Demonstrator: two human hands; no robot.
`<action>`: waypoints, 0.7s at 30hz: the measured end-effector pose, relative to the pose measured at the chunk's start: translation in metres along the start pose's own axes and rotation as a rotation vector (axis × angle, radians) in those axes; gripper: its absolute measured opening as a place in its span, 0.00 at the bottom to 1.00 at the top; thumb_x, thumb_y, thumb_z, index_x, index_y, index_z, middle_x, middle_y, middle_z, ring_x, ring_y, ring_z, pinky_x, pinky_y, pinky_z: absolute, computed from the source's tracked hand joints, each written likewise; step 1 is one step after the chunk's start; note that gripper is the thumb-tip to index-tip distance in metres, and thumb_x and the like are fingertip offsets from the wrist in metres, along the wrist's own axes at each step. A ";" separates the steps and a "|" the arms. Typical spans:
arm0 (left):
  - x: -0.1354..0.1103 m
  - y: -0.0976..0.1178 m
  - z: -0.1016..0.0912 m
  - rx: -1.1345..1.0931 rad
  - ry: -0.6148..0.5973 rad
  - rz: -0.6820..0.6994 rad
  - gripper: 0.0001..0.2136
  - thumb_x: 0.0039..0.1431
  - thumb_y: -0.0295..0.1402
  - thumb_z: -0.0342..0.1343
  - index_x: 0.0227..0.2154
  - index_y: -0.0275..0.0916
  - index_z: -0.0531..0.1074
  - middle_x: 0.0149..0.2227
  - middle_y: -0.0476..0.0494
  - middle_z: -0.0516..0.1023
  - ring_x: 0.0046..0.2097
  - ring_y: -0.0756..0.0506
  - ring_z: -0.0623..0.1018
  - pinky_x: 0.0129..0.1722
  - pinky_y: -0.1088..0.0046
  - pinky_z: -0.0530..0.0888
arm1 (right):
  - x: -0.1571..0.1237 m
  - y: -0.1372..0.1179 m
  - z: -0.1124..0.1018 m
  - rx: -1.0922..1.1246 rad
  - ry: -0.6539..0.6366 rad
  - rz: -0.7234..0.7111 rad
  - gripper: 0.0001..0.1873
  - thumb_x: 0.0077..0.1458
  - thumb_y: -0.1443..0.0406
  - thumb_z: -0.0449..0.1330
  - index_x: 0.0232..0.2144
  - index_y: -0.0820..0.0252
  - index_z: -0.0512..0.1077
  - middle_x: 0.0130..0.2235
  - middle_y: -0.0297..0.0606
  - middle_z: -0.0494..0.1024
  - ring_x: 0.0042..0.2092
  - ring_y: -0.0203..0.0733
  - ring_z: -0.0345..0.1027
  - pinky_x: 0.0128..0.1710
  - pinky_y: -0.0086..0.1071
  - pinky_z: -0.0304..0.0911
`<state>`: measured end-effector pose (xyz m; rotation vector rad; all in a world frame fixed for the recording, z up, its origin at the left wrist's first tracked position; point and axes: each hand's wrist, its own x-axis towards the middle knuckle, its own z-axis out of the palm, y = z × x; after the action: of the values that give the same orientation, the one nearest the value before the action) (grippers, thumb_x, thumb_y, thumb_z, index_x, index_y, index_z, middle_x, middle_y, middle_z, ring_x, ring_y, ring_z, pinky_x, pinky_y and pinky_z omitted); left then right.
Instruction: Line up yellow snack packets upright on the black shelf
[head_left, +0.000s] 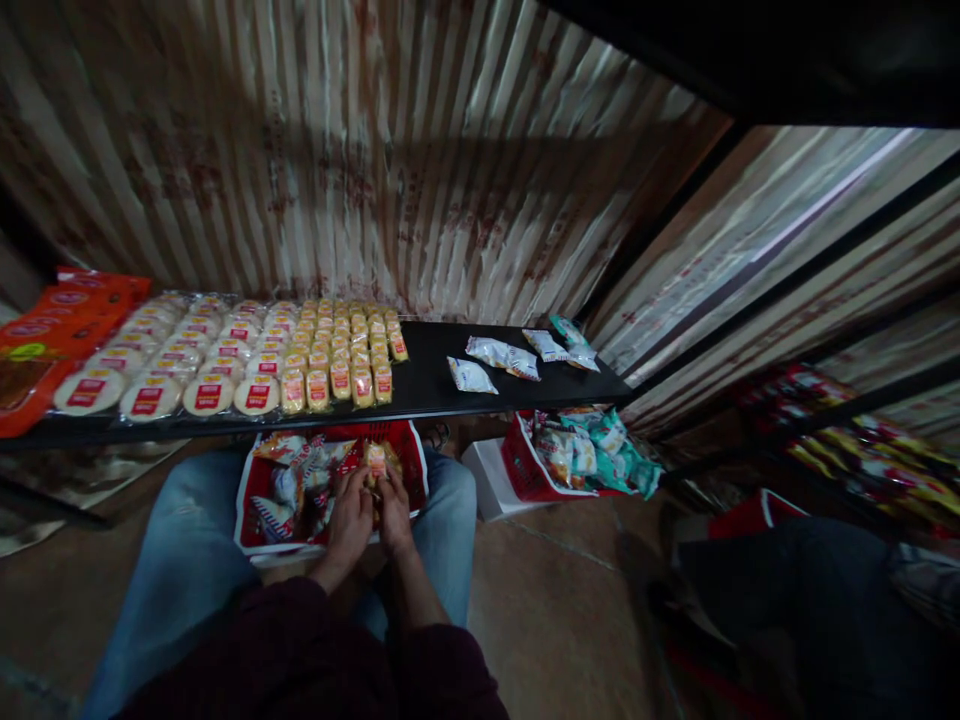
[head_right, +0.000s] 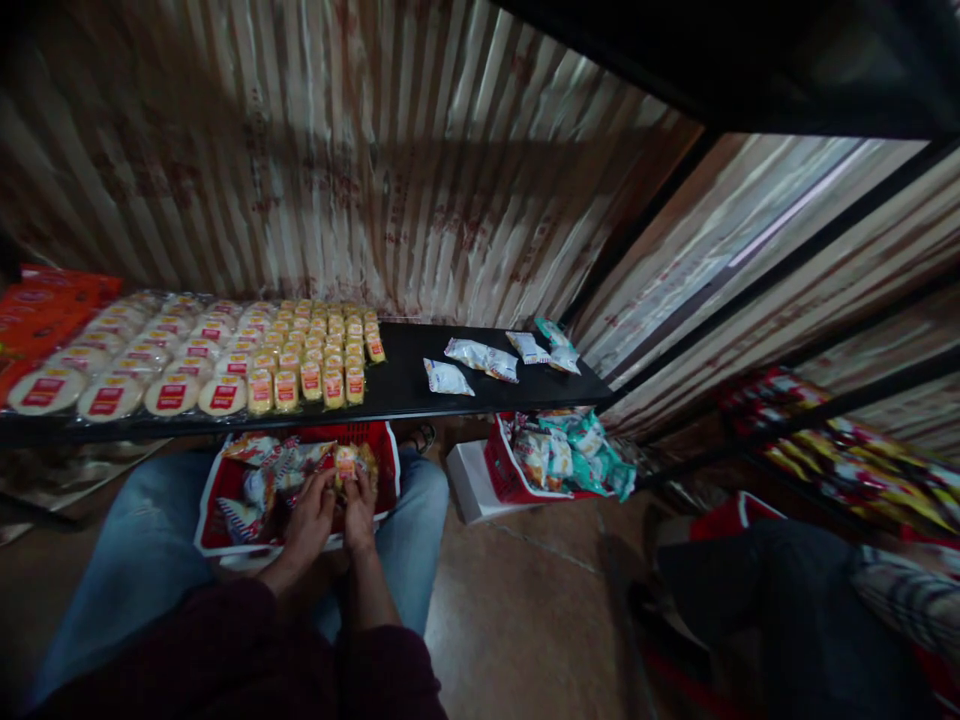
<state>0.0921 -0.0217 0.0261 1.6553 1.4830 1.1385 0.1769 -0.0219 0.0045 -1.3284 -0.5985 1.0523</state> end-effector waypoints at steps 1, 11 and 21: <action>0.000 0.002 0.001 -0.004 -0.003 0.001 0.17 0.56 0.26 0.42 0.44 0.37 0.70 0.48 0.38 0.73 0.52 0.43 0.73 0.57 0.57 0.67 | 0.000 -0.002 0.000 0.000 0.006 0.002 0.24 0.46 0.53 0.61 0.44 0.56 0.76 0.49 0.38 0.77 0.52 0.47 0.69 0.54 0.37 0.63; 0.007 0.021 0.013 -0.073 -0.034 0.081 0.16 0.58 0.28 0.41 0.44 0.38 0.72 0.48 0.38 0.74 0.52 0.44 0.73 0.57 0.58 0.69 | 0.010 -0.011 -0.014 0.000 0.107 -0.030 0.25 0.43 0.52 0.64 0.43 0.58 0.77 0.48 0.41 0.78 0.52 0.49 0.70 0.55 0.39 0.63; 0.020 0.044 0.024 -0.156 -0.057 0.158 0.16 0.61 0.29 0.43 0.49 0.38 0.69 0.53 0.36 0.71 0.56 0.44 0.71 0.58 0.58 0.68 | 0.020 -0.042 -0.016 0.042 0.122 -0.146 0.23 0.50 0.53 0.61 0.45 0.60 0.74 0.48 0.43 0.78 0.48 0.46 0.72 0.52 0.38 0.66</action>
<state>0.1327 -0.0074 0.0583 1.7045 1.2133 1.2470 0.2111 -0.0085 0.0375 -1.2824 -0.5699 0.8544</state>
